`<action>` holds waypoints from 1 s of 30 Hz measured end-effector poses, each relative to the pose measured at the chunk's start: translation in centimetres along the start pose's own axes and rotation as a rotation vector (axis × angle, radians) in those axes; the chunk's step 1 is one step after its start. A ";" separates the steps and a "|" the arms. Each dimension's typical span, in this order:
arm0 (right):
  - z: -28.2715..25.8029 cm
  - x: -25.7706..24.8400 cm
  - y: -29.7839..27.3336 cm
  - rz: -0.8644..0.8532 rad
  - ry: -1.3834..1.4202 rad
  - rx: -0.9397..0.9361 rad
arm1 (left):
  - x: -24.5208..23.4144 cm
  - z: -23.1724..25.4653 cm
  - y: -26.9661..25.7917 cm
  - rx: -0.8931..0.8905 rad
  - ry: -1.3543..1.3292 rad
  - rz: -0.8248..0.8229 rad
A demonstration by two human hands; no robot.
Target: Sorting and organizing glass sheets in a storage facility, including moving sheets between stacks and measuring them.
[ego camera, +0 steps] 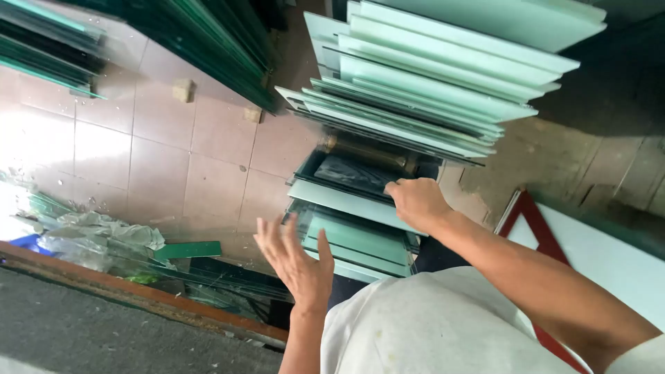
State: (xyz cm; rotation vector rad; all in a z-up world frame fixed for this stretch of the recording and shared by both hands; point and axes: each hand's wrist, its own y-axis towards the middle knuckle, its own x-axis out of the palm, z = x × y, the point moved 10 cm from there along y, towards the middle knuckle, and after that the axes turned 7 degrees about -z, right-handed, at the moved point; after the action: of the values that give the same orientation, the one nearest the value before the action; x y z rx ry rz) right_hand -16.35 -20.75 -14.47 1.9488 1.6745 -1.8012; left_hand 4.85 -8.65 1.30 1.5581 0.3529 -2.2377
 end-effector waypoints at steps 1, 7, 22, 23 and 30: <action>0.7 -0.1 0.0 0.003 -0.018 -0.003 | 0.2 0.3 -0.8 -0.008 -0.009 0.014; 3.8 0.2 -2.7 0.007 -0.008 -0.054 | 6.5 3.4 -3.3 0.171 -0.148 -0.281; 10.4 -1.4 -34.0 -0.154 0.015 0.381 | 18.7 1.3 -4.0 0.286 0.381 -1.150; 10.5 -1.5 -35.8 -0.088 0.042 0.384 | 18.9 1.3 -4.2 0.309 0.441 -1.230; 15.1 0.3 -44.8 0.214 0.261 0.665 | 20.7 0.6 -5.2 0.200 0.555 -1.749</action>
State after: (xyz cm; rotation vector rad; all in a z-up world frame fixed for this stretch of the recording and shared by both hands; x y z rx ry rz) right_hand -56.94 -10.55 7.59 2.5774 0.8956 -2.2881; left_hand -4.34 -7.79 -17.95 2.3562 2.4890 -2.6620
